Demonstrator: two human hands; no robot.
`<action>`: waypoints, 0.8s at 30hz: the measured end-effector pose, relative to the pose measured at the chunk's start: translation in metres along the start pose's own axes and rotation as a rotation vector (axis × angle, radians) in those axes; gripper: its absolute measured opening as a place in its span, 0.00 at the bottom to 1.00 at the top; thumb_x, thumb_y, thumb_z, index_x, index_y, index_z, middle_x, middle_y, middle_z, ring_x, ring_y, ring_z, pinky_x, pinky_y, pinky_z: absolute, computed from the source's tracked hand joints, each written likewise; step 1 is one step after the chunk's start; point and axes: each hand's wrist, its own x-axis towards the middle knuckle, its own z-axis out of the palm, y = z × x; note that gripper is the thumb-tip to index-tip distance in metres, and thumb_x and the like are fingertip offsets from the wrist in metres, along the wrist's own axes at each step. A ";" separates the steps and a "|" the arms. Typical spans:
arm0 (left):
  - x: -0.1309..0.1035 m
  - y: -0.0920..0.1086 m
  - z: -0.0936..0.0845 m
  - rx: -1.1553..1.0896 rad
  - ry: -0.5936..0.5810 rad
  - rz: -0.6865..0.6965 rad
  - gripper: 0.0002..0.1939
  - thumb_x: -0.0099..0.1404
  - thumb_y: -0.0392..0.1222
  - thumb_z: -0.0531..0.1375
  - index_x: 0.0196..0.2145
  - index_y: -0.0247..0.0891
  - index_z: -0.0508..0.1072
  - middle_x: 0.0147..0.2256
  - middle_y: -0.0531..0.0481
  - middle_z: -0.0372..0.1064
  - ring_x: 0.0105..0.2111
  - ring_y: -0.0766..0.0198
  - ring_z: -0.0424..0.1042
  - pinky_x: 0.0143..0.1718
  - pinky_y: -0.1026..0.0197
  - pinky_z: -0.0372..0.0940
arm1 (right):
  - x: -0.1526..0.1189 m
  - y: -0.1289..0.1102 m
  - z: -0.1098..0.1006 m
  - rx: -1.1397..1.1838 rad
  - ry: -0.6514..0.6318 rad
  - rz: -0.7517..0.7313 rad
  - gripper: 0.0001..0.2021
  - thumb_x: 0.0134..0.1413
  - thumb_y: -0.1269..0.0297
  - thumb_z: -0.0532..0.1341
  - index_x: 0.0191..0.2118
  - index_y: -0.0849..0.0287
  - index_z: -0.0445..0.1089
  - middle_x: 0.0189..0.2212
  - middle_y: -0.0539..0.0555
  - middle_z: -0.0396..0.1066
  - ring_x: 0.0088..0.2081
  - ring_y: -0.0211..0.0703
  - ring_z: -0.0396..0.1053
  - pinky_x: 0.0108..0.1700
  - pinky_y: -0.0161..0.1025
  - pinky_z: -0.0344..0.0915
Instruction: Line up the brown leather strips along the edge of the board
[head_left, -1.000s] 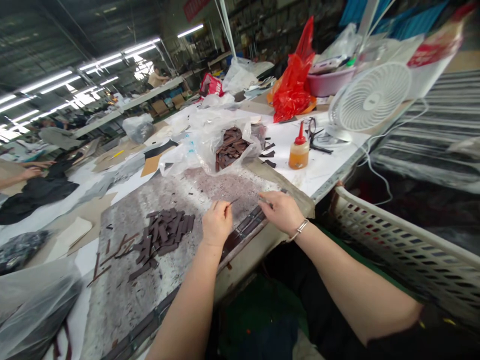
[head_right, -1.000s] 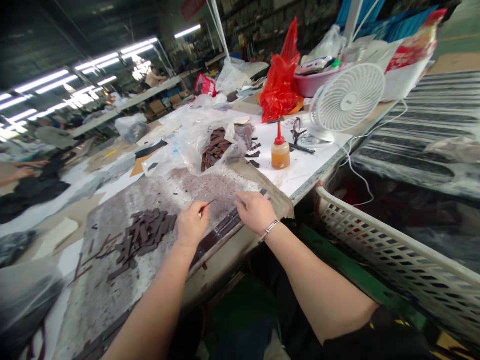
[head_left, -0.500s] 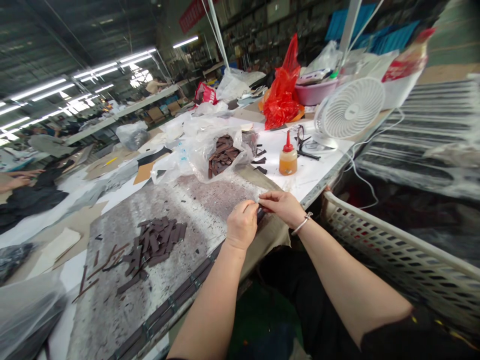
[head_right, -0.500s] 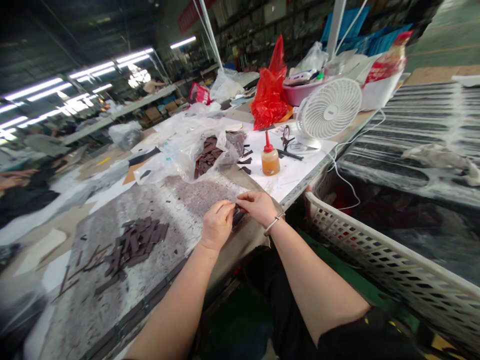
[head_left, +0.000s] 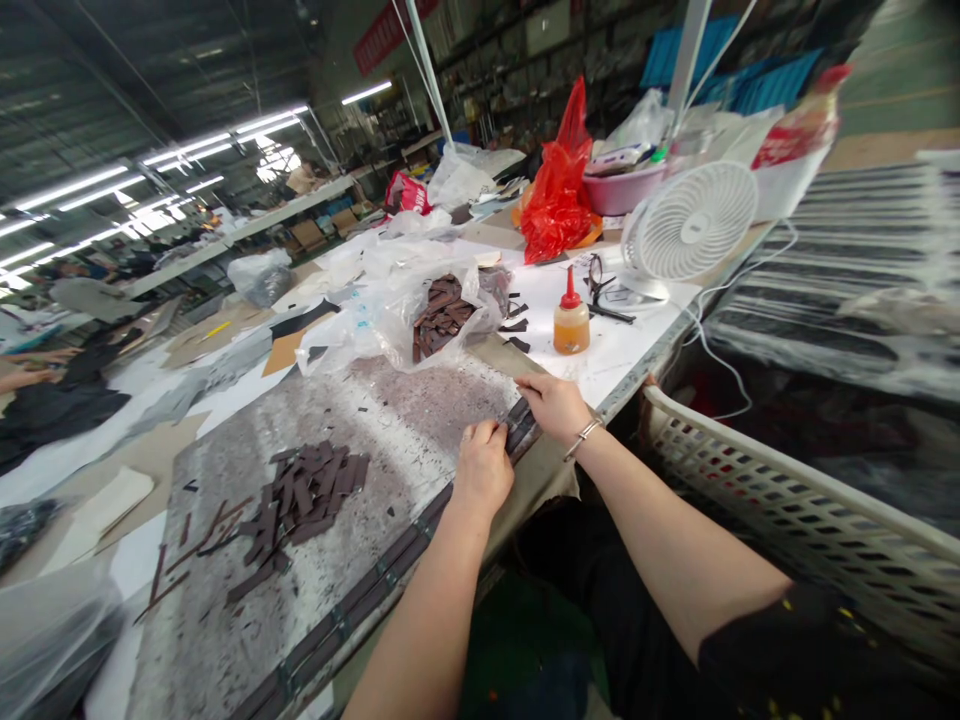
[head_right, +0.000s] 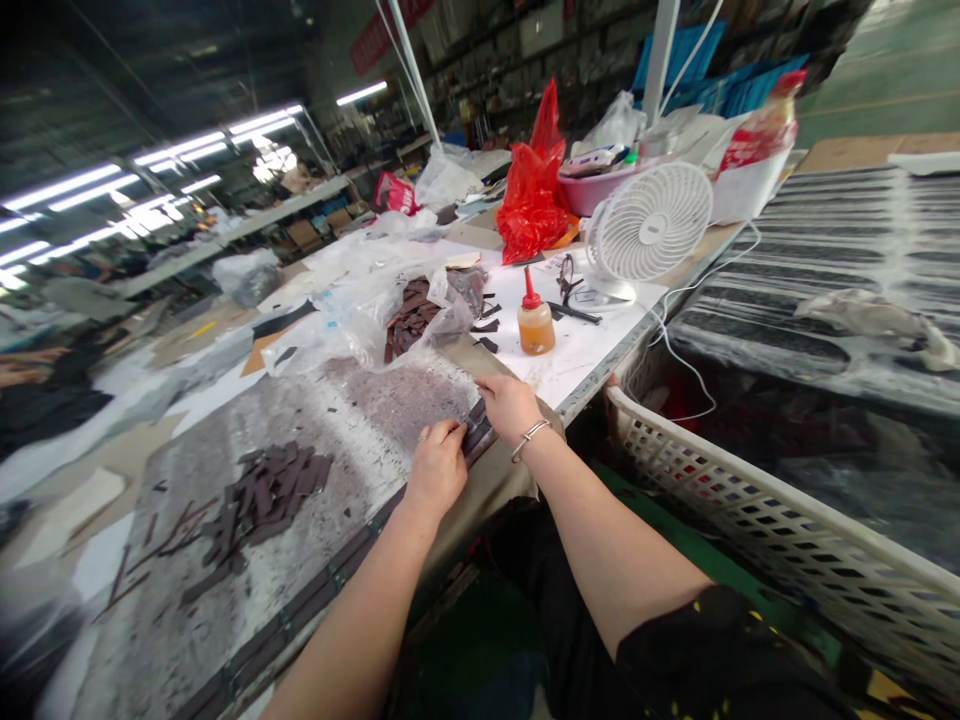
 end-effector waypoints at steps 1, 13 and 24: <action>-0.001 0.000 0.000 -0.001 0.007 -0.002 0.19 0.63 0.30 0.48 0.48 0.35 0.71 0.44 0.43 0.66 0.43 0.56 0.62 0.47 0.53 0.63 | 0.000 0.000 0.001 -0.015 -0.008 -0.009 0.12 0.58 0.69 0.55 0.45 0.55 0.73 0.43 0.50 0.74 0.45 0.40 0.70 0.49 0.34 0.63; -0.002 0.000 0.002 0.015 0.000 0.006 0.18 0.62 0.30 0.49 0.48 0.33 0.71 0.44 0.43 0.66 0.43 0.57 0.61 0.48 0.54 0.61 | 0.003 -0.001 0.007 -0.127 -0.051 -0.030 0.13 0.60 0.69 0.54 0.46 0.57 0.72 0.44 0.52 0.73 0.45 0.40 0.69 0.49 0.35 0.62; 0.002 0.006 -0.001 0.123 -0.045 -0.019 0.21 0.64 0.34 0.49 0.53 0.41 0.69 0.43 0.44 0.63 0.41 0.55 0.60 0.42 0.54 0.62 | 0.001 0.006 0.010 -0.290 0.004 -0.254 0.20 0.58 0.73 0.52 0.56 0.63 0.63 0.49 0.58 0.69 0.48 0.44 0.65 0.54 0.41 0.57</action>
